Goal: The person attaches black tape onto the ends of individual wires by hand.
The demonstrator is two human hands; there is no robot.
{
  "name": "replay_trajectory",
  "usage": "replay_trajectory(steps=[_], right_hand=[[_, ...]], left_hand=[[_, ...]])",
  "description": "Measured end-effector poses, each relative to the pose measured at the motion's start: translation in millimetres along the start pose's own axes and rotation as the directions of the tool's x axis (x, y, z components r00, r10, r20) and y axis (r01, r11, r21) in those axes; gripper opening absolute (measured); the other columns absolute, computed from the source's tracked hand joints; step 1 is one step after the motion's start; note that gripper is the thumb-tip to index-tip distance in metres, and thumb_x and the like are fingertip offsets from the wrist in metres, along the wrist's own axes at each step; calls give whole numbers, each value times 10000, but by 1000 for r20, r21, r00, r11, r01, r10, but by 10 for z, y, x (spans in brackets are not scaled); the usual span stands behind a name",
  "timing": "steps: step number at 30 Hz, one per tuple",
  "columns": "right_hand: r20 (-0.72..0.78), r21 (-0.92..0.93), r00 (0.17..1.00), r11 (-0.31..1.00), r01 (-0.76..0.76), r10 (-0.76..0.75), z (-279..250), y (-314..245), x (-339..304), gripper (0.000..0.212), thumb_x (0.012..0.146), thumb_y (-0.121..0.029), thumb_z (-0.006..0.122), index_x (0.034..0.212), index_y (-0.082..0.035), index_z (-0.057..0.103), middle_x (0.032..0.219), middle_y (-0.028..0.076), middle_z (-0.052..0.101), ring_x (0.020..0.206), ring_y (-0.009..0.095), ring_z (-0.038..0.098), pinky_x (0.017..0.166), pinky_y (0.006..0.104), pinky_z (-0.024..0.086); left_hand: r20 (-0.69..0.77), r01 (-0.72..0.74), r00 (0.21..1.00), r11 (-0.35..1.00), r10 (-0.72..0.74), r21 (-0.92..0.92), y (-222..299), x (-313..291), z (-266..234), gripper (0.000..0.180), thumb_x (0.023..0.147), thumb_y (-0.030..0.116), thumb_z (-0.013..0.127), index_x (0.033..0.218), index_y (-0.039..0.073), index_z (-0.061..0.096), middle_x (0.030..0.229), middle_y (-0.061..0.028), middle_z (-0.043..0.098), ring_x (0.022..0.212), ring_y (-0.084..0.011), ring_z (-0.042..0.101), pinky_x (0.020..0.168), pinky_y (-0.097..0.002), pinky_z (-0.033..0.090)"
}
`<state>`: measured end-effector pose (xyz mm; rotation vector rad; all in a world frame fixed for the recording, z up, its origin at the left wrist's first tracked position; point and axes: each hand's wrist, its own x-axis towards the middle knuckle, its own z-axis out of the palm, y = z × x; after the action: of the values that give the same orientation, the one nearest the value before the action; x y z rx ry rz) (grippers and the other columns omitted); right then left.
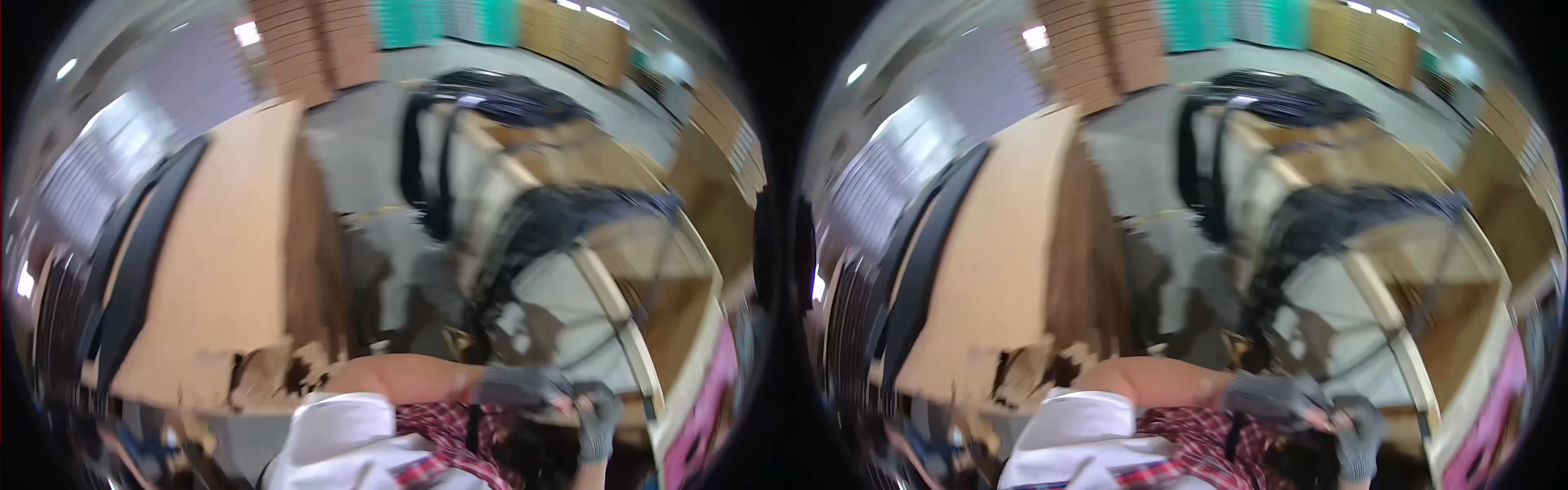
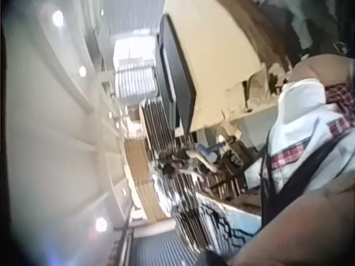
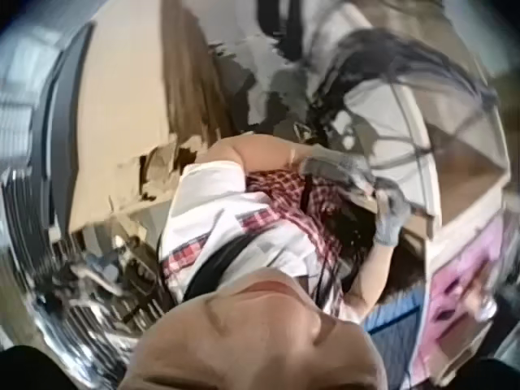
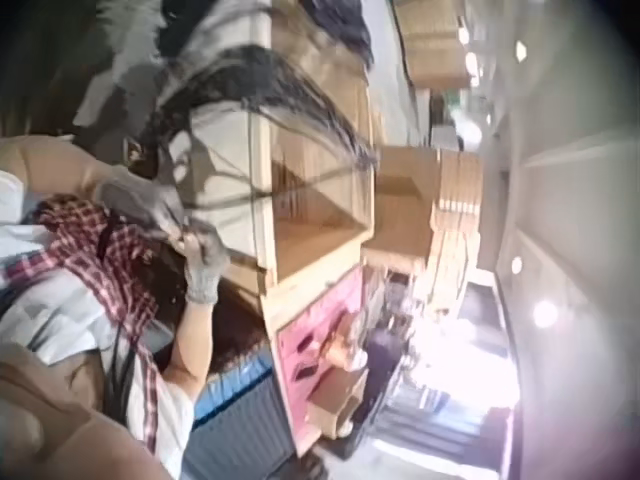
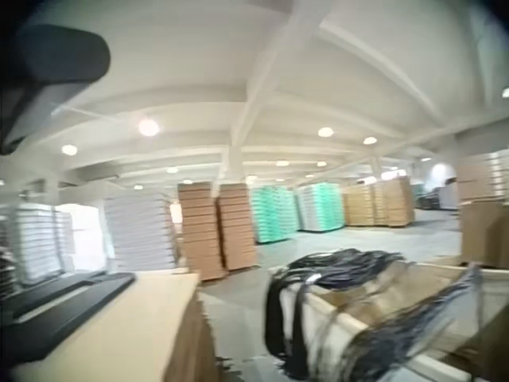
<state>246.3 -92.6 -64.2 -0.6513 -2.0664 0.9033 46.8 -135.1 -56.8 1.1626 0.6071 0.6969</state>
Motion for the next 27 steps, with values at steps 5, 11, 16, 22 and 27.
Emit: replay_trajectory(steps=[5,11,16,22,27], right_hand=[[317,288,938,928,-236,141,102,79,286,126,779,-145,605,792,-23,631,737,83,619,679,187,577,633,305,461],[559,-18,829,1000,-10,19,572,830,-503,92,797,-106,549,834,-54,615,839,110,583,854,237,558,793,372,441],[-18,312,997,948,-64,74,118,206,188,337,845,-300,544,988,1,590,983,114,574,947,222,522,859,343,403],[-255,637,890,758,-140,378,25,136,490,293,795,-210,587,904,61,591,840,108,612,831,166,559,808,285,419],[-346,622,821,766,-161,453,241,121,513,197,817,-162,580,810,28,635,701,43,605,612,86,524,570,210,426]], left_hand=[[231,-612,687,378,688,695,-170,-79,-259,189,765,80,615,939,39,553,742,-113,540,599,-261,532,506,-349,408],[-281,-37,959,999,27,-30,364,-309,-171,213,787,174,604,763,-35,572,538,-38,484,417,-77,403,398,-227,319],[-164,163,967,969,-194,-185,126,-274,-25,218,799,186,583,760,-26,555,519,-22,452,414,-81,385,395,-230,278],[-36,55,997,980,-63,-192,228,-22,91,273,828,233,561,954,-10,570,589,-14,516,494,-72,464,461,-204,345],[-298,-42,955,996,16,-82,88,-31,48,390,842,231,537,1094,-67,536,617,-38,546,492,-85,486,479,-202,389]])
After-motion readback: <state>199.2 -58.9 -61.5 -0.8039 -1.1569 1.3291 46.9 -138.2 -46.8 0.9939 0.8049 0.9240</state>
